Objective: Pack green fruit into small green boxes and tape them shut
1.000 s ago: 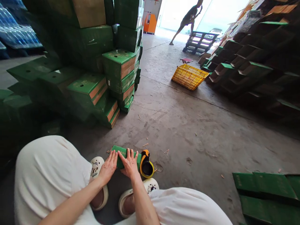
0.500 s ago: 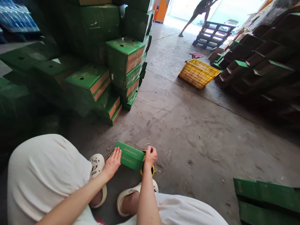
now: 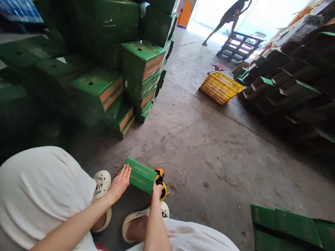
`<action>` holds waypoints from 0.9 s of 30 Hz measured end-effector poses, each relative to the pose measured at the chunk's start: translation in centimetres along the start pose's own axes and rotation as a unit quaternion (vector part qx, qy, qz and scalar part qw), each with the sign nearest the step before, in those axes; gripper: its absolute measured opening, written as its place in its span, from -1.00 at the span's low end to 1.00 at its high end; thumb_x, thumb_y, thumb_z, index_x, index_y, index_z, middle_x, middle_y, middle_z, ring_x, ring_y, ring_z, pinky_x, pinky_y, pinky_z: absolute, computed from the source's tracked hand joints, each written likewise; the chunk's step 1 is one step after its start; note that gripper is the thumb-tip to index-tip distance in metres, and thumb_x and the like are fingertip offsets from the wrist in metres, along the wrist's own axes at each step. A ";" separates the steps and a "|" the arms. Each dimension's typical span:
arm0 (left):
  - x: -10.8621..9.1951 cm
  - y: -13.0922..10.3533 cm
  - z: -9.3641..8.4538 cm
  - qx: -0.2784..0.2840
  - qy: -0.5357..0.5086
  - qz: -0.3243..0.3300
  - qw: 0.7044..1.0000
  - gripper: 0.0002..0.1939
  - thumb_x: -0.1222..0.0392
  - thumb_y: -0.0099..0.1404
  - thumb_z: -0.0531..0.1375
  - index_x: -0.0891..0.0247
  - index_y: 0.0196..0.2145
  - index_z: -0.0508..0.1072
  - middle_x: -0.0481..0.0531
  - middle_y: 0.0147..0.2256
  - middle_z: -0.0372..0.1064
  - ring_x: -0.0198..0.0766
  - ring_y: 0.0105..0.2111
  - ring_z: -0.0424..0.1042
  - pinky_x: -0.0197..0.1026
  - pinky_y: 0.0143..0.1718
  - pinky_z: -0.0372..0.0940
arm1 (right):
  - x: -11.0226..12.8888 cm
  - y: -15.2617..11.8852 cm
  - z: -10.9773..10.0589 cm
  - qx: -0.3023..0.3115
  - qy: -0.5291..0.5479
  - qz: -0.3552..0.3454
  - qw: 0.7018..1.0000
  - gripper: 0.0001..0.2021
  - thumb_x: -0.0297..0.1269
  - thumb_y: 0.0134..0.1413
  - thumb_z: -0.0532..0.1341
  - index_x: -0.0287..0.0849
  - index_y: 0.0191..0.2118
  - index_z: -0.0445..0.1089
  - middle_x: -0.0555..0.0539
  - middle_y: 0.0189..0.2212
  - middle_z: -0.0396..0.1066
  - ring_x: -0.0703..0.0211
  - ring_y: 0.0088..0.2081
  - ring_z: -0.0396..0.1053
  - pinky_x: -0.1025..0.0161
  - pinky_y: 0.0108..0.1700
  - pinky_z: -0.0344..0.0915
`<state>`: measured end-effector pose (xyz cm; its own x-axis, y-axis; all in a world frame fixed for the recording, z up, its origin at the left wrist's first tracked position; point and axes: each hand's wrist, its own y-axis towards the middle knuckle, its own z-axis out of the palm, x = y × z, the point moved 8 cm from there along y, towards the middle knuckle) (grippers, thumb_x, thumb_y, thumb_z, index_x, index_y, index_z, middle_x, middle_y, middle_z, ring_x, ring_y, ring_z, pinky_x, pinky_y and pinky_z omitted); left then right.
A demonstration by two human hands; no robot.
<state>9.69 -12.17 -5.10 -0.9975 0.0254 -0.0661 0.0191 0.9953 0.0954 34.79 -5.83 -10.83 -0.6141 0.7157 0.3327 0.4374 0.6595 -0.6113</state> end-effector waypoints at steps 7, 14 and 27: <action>-0.3 0.5 -0.2 -0.010 -0.005 -0.006 1.000 -0.36 0.53 0.32 0.02 0.49 0.33 0.39 0.44 0.37 0.21 0.08 0.38 0.27 0.06 0.28 0.38 | 0.4 -2.2 -5.0 -0.114 -0.027 0.059 0.991 -0.15 0.35 0.31 -0.03 -0.44 0.26 0.27 -0.64 0.10 0.47 -0.39 0.16 0.47 -0.14 0.09 0.35; -0.3 0.8 -0.7 0.007 -0.023 -0.013 1.000 -0.36 0.54 0.34 -0.01 0.50 0.34 0.38 0.43 0.37 0.21 0.08 0.38 0.27 0.05 0.26 0.40 | 15.9 -5.6 -12.1 0.009 0.138 -0.250 0.958 -0.21 0.50 0.00 0.22 -0.22 -0.05 0.49 -0.29 -0.20 0.62 -0.16 -0.20 0.56 0.14 -0.24 0.39; 0.1 1.1 0.8 0.046 -0.096 -0.028 0.994 -0.44 0.44 0.43 0.01 0.45 0.34 0.37 0.40 0.32 0.33 0.01 0.41 0.22 0.05 0.32 0.34 | 17.2 -12.0 -1.6 0.420 -0.004 -0.293 0.859 -0.33 0.39 -0.15 0.38 -0.25 -0.31 0.52 -0.02 -0.47 0.45 0.23 -0.46 0.30 0.33 -0.42 0.20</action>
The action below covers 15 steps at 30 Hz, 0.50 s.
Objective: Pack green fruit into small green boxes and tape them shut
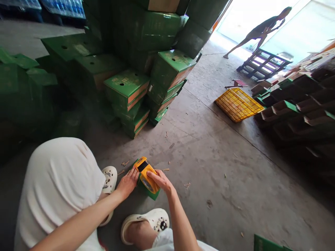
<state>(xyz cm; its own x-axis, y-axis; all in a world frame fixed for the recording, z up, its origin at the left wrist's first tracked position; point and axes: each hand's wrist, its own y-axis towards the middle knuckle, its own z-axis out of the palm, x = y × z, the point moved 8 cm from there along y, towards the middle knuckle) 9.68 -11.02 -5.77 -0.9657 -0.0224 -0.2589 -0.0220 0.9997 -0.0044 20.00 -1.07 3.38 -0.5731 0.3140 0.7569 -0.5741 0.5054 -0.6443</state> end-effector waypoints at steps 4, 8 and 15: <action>-0.2 0.0 -0.3 -0.027 0.014 0.000 1.000 -0.40 0.48 0.40 -0.02 0.45 0.36 0.35 0.40 0.37 0.25 0.02 0.41 0.21 0.06 0.31 0.35 | 0.1 -0.7 -0.7 -0.042 0.029 0.000 0.999 -0.37 0.39 -0.11 0.38 -0.22 -0.37 0.49 -0.03 -0.49 0.45 0.21 -0.46 0.29 0.30 -0.43 0.22; -0.3 0.0 -0.8 -0.044 0.029 0.005 0.999 -0.39 0.49 0.38 -0.01 0.44 0.34 0.37 0.37 0.39 0.21 0.02 0.40 0.24 0.03 0.29 0.37 | -1.2 -1.9 -1.9 -0.078 0.103 0.054 0.990 -0.39 0.40 -0.07 0.34 -0.17 -0.34 0.50 -0.05 -0.50 0.46 0.17 -0.51 0.31 0.25 -0.49 0.28; -0.1 0.0 -1.4 -0.022 0.002 -0.001 1.000 -0.39 0.50 0.38 0.02 0.45 0.36 0.35 0.39 0.41 0.17 0.03 0.42 0.19 0.04 0.32 0.33 | 1.7 -1.1 -2.7 -0.218 -0.002 -0.074 0.973 -0.35 0.44 -0.03 0.30 -0.19 -0.31 0.44 -0.03 -0.45 0.40 0.20 -0.42 0.27 0.29 -0.40 0.22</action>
<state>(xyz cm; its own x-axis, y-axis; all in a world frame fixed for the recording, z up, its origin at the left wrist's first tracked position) 9.39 -11.05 -4.40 -0.9664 -0.0244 -0.2559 -0.0353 0.9987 0.0380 21.23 1.12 5.71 -0.5050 0.2086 0.8375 -0.3485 0.8384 -0.4191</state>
